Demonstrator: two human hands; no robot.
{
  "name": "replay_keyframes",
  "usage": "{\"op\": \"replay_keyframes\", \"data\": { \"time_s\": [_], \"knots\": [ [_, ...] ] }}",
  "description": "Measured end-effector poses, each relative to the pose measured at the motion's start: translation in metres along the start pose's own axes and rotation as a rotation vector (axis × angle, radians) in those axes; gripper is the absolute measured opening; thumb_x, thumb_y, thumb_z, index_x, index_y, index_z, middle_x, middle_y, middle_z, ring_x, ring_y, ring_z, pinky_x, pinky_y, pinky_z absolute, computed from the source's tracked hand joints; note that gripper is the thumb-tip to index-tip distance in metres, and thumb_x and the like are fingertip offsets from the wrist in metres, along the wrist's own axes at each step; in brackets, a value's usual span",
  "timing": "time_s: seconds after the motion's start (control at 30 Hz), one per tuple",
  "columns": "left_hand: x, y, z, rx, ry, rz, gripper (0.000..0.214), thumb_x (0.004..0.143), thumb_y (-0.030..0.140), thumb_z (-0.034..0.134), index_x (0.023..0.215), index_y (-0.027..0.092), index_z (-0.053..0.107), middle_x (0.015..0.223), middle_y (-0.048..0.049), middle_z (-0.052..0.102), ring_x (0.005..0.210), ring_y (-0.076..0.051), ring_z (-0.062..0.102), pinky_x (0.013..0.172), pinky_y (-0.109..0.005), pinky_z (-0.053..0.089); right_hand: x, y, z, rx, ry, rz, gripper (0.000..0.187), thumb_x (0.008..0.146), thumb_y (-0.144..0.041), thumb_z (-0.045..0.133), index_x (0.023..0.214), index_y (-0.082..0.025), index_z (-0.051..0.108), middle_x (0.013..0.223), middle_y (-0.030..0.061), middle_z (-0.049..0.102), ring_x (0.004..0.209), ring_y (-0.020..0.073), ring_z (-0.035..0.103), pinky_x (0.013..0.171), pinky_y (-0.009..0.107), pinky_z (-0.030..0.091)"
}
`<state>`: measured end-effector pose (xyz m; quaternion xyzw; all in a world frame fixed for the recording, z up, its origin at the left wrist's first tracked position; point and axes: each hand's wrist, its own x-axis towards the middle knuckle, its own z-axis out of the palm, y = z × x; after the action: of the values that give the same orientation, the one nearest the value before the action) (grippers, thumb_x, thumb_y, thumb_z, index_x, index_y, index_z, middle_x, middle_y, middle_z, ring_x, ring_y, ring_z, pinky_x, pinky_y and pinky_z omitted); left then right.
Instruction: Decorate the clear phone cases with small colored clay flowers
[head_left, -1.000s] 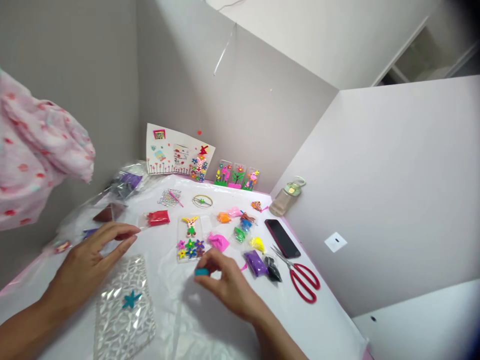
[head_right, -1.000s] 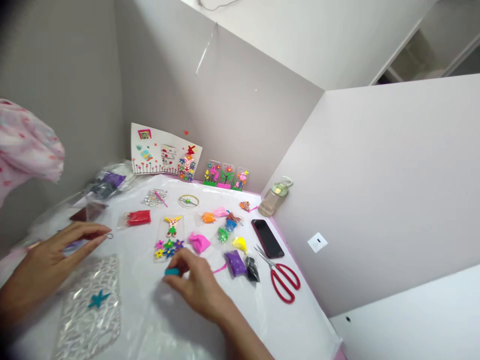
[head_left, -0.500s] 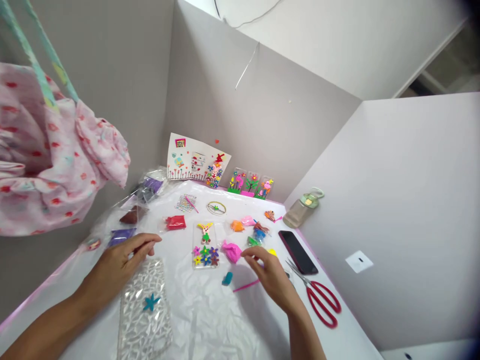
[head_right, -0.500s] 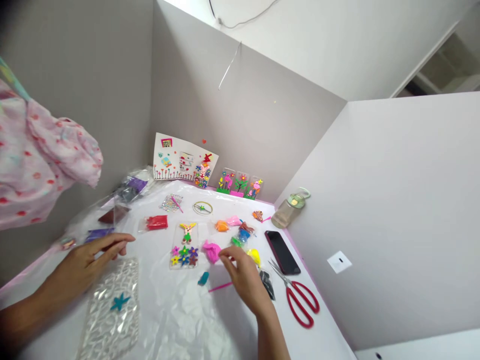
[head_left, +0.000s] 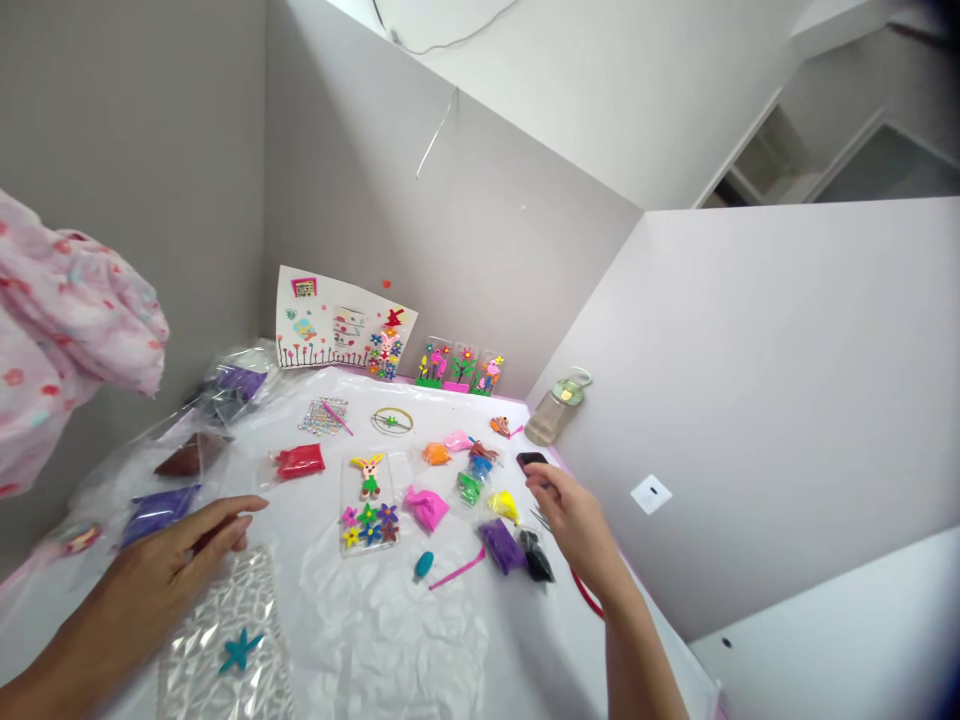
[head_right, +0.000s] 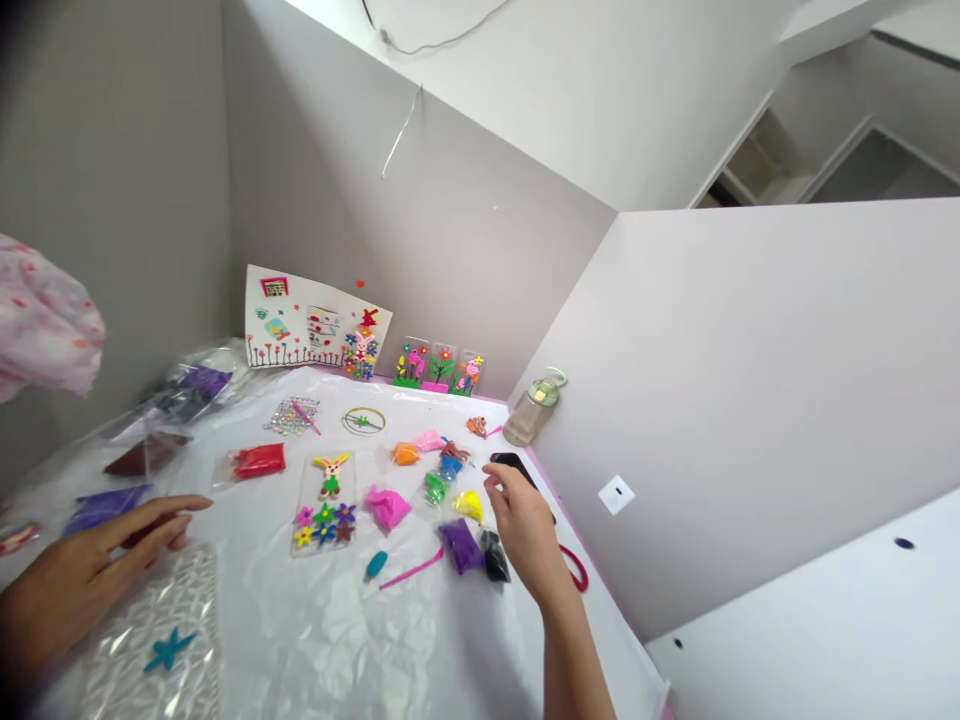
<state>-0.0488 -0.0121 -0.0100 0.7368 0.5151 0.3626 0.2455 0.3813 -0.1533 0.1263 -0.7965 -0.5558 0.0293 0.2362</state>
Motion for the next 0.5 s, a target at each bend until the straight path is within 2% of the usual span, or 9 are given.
{"op": "replay_keyframes", "data": {
  "time_s": [0.1, 0.2, 0.27, 0.33, 0.43, 0.5],
  "knots": [
    [0.001, 0.001, -0.002, 0.014, -0.004, -0.015, 0.043, 0.094, 0.062, 0.050, 0.120, 0.037, 0.072, 0.102, -0.0011, 0.083, 0.086, -0.028, 0.080, 0.069, -0.032, 0.061, 0.016, 0.005, 0.012, -0.216, -0.126, -0.032, 0.042, 0.098, -0.020, 0.051, 0.138, -0.018, 0.061, 0.133, 0.0136, 0.067, 0.112, 0.0253, 0.067, 0.096, 0.036, 0.049],
    [0.003, 0.012, -0.008, 0.002, -0.067, -0.014, 0.045, 0.089, 0.063, 0.056, 0.117, 0.033, 0.073, 0.101, -0.0031, 0.083, 0.087, -0.028, 0.080, 0.066, -0.030, 0.061, 0.030, 0.009, 0.032, -0.261, -0.217, -0.051, 0.052, 0.089, -0.012, 0.064, 0.140, -0.017, 0.062, 0.140, 0.0137, 0.065, 0.131, 0.0282, 0.059, 0.106, 0.036, 0.045],
    [0.002, 0.023, -0.013, -0.016, -0.061, -0.026, 0.048, 0.090, 0.063, 0.053, 0.116, 0.029, 0.074, 0.100, -0.0046, 0.082, 0.089, -0.028, 0.079, 0.069, -0.030, 0.061, 0.035, 0.012, 0.044, -0.293, -0.271, -0.061, 0.052, 0.085, -0.008, 0.067, 0.137, -0.016, 0.065, 0.137, 0.0134, 0.067, 0.132, 0.0276, 0.059, 0.106, 0.033, 0.044],
    [0.002, 0.035, -0.016, -0.025, -0.042, -0.048, 0.049, 0.090, 0.063, 0.050, 0.114, 0.027, 0.074, 0.090, -0.0036, 0.080, 0.081, -0.025, 0.078, 0.067, -0.030, 0.060, 0.037, 0.017, 0.049, -0.335, -0.277, -0.058, 0.044, 0.086, -0.006, 0.064, 0.129, -0.014, 0.069, 0.131, 0.0150, 0.069, 0.126, 0.0287, 0.061, 0.103, 0.034, 0.045],
    [0.000, 0.047, -0.023, -0.037, 0.000, -0.080, 0.052, 0.090, 0.064, 0.050, 0.117, 0.027, 0.074, 0.093, -0.0028, 0.080, 0.074, -0.021, 0.075, 0.065, -0.028, 0.059, 0.037, 0.023, 0.043, -0.413, -0.190, -0.013, 0.031, 0.088, -0.005, 0.058, 0.115, -0.010, 0.071, 0.120, 0.0207, 0.067, 0.117, 0.0340, 0.062, 0.094, 0.039, 0.046],
    [-0.005, 0.054, -0.028, -0.053, 0.073, -0.092, 0.053, 0.088, 0.067, 0.052, 0.117, 0.029, 0.073, 0.105, -0.0029, 0.079, 0.084, -0.023, 0.075, 0.063, -0.027, 0.058, 0.034, 0.023, 0.033, -0.446, -0.103, 0.028, 0.027, 0.089, -0.006, 0.056, 0.113, -0.009, 0.069, 0.118, 0.0224, 0.064, 0.115, 0.0361, 0.061, 0.089, 0.040, 0.046]
  ]
}}
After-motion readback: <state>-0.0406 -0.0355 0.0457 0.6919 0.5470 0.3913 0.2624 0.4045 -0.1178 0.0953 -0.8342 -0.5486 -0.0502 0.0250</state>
